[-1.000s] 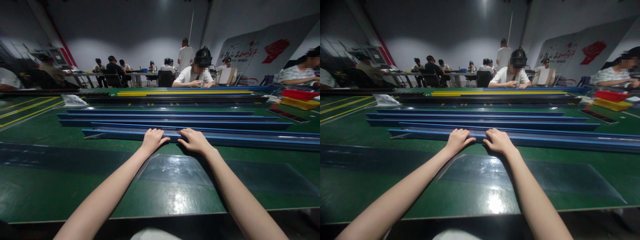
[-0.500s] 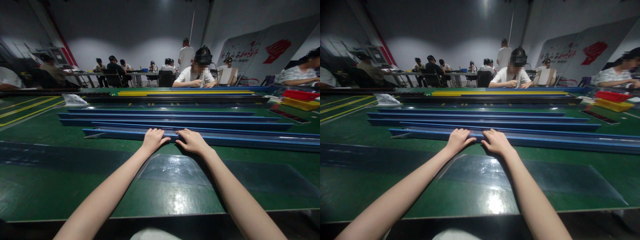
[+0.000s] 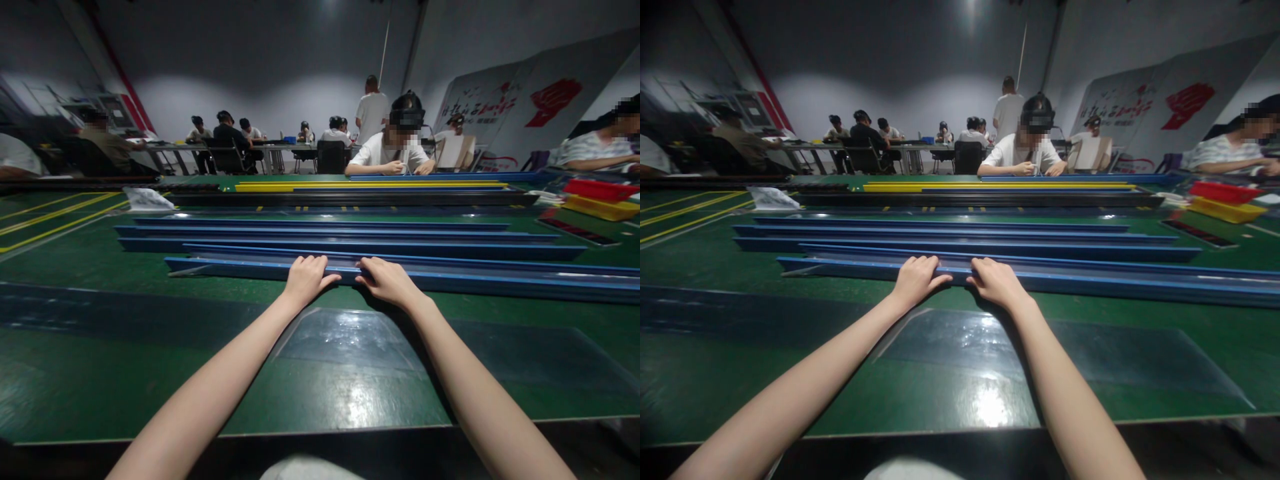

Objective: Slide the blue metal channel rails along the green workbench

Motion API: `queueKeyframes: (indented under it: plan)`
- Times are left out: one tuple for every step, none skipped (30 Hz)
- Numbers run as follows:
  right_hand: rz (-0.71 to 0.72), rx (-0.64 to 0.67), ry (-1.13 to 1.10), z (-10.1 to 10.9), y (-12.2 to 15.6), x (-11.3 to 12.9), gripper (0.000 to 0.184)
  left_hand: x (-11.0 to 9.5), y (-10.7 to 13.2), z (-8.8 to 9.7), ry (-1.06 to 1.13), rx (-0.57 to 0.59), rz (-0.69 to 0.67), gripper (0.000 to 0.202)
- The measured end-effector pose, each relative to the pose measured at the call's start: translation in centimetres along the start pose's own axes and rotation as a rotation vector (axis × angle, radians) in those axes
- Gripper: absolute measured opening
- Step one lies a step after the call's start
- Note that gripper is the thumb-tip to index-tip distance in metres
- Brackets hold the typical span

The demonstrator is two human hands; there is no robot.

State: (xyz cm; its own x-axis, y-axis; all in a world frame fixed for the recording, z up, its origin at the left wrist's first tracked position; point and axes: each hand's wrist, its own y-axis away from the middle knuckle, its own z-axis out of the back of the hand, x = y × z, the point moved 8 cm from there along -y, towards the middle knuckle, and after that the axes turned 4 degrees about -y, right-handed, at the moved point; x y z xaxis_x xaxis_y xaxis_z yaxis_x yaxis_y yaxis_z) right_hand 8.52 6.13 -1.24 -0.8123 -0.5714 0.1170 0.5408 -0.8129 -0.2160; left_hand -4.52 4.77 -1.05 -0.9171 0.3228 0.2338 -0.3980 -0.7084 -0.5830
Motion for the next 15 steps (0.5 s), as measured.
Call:
queueKeyframes:
  plan:
    - [-0.003,0.004,-0.001,-0.02,-0.01,-0.02,0.025,0.01,0.01,0.00,0.000,0.000,0.002,0.043]
    - [-0.005,0.005,-0.004,-0.02,-0.02,-0.04,0.025,0.02,0.01,0.01,0.001,-0.001,0.003,0.044]
    - [-0.004,0.005,-0.006,-0.01,-0.02,-0.04,0.025,0.04,0.02,0.02,0.002,-0.003,0.004,0.044]
    - [-0.003,0.004,-0.010,0.01,-0.03,-0.03,0.024,0.06,0.02,0.03,0.004,-0.005,0.007,0.044]
    - [-0.002,0.004,-0.014,0.03,-0.03,-0.04,0.024,0.08,0.02,0.05,0.008,-0.006,0.009,0.044]
    - [-0.002,0.005,-0.018,0.04,-0.04,-0.05,0.023,0.11,0.02,0.06,0.013,-0.006,0.012,0.044]
    - [-0.005,0.007,-0.021,0.03,-0.04,-0.08,0.023,0.13,0.02,0.07,0.018,-0.006,0.015,0.044]
    - [-0.008,0.010,-0.022,0.01,-0.04,-0.12,0.023,0.14,0.02,0.09,0.023,-0.006,0.016,0.044]
    - [-0.011,0.012,-0.022,-0.01,-0.04,-0.14,0.023,0.14,0.01,0.10,0.026,-0.006,0.017,0.044]
    - [-0.012,0.012,-0.020,0.00,-0.03,-0.16,0.023,0.14,0.01,0.12,0.027,-0.006,0.017,0.043]
    - [-0.011,0.011,-0.019,0.01,-0.03,-0.15,0.023,0.14,0.01,0.13,0.028,-0.005,0.017,0.043]
    - [-0.008,0.008,-0.017,0.04,-0.02,-0.14,0.023,0.14,0.01,0.14,0.028,-0.003,0.018,0.043]
    - [-0.007,0.005,-0.015,0.07,-0.01,-0.14,0.023,0.15,0.00,0.13,0.028,-0.001,0.019,0.043]
    - [-0.007,0.001,-0.013,0.09,0.00,-0.16,0.024,0.17,0.00,0.12,0.030,0.003,0.021,0.043]
    - [-0.007,0.000,-0.008,0.10,0.01,-0.17,0.024,0.18,-0.01,0.12,0.032,0.005,0.022,0.043]
